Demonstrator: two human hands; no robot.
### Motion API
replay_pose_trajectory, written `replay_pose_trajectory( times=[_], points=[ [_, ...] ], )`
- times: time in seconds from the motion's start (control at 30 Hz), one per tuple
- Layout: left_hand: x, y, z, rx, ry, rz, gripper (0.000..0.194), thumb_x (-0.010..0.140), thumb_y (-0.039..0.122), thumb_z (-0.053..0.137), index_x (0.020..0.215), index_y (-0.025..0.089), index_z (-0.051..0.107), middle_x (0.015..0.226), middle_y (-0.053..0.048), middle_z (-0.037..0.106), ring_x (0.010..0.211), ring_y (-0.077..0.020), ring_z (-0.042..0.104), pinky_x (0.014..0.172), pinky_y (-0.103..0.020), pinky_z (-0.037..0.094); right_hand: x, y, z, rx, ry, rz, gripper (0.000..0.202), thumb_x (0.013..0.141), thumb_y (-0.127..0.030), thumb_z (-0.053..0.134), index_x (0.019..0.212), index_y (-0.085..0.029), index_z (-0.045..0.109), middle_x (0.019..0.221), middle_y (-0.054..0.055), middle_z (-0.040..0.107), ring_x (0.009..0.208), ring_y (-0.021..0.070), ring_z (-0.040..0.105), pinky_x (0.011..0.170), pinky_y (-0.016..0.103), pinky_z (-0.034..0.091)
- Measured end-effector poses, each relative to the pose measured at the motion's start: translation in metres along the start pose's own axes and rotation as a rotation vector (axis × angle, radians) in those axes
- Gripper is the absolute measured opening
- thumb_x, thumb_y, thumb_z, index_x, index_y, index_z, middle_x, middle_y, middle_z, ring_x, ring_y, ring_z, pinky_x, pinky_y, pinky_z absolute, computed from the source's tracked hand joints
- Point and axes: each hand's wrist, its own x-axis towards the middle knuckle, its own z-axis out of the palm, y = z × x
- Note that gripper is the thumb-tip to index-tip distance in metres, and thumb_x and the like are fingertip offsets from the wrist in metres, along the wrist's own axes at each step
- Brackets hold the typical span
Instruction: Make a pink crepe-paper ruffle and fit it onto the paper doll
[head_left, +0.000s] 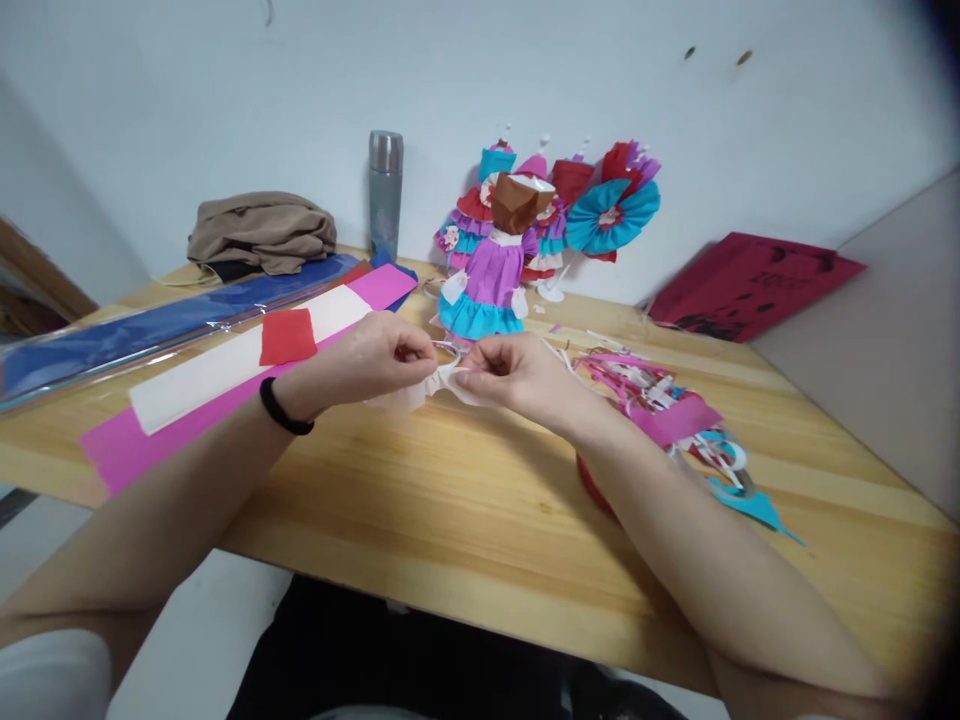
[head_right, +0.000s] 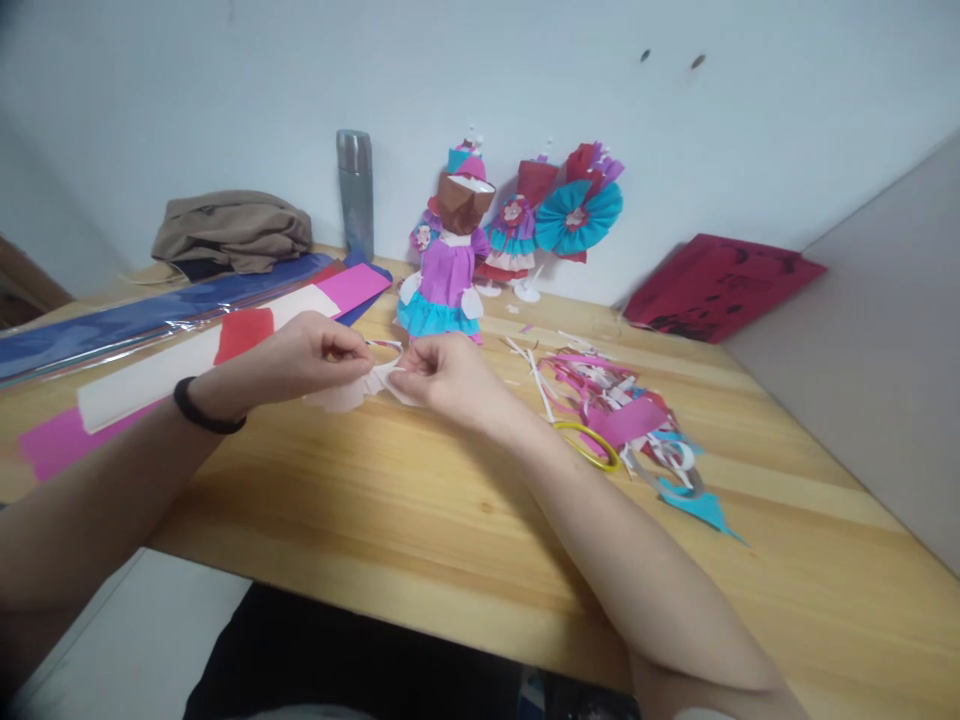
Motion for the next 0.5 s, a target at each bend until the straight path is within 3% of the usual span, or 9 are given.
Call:
replay_pose_trajectory(
  times=[0.13,0.37,0.5],
  points=[
    [0.0000,-0.0006,0.0002,-0.003,-0.003,-0.002,0.027,0.076,0.022,0.050,0.050,0.014,0.046,0.049,0.004,0.038,0.048,-0.0055,0.034,0.043,-0.018,0.022,-0.0011,-0.0025,0.0032,-0.041,0.073,-0.055,0.011,0.070,-0.022,0.062,0.062,-0.018,0.055,0.054,-0.005,0.043,0.051,0.0078,0.036,0.049,0.023,0.027],
    [0.0003,-0.0001,0.0000,-0.001,0.006,-0.017,0.025,0.074,0.022,0.051,0.051,0.014,0.047,0.048,0.004,0.041,0.048,-0.0056,0.036,0.043,-0.018,0.025,-0.0033,-0.0039,0.0049,0.011,0.027,-0.116,0.010,0.069,-0.024,0.060,0.063,-0.018,0.056,0.055,-0.005,0.044,0.051,0.0075,0.036,0.049,0.023,0.027],
    [0.0000,-0.0011,-0.0005,-0.016,0.008,-0.039,0.025,0.073,0.023,0.052,0.050,0.014,0.048,0.048,0.004,0.042,0.048,-0.0059,0.036,0.043,-0.018,0.025,-0.0006,-0.0009,0.0057,-0.002,0.082,-0.125,0.009,0.069,-0.023,0.060,0.064,-0.018,0.057,0.054,-0.005,0.045,0.052,0.0081,0.037,0.051,0.024,0.028]
  ],
)
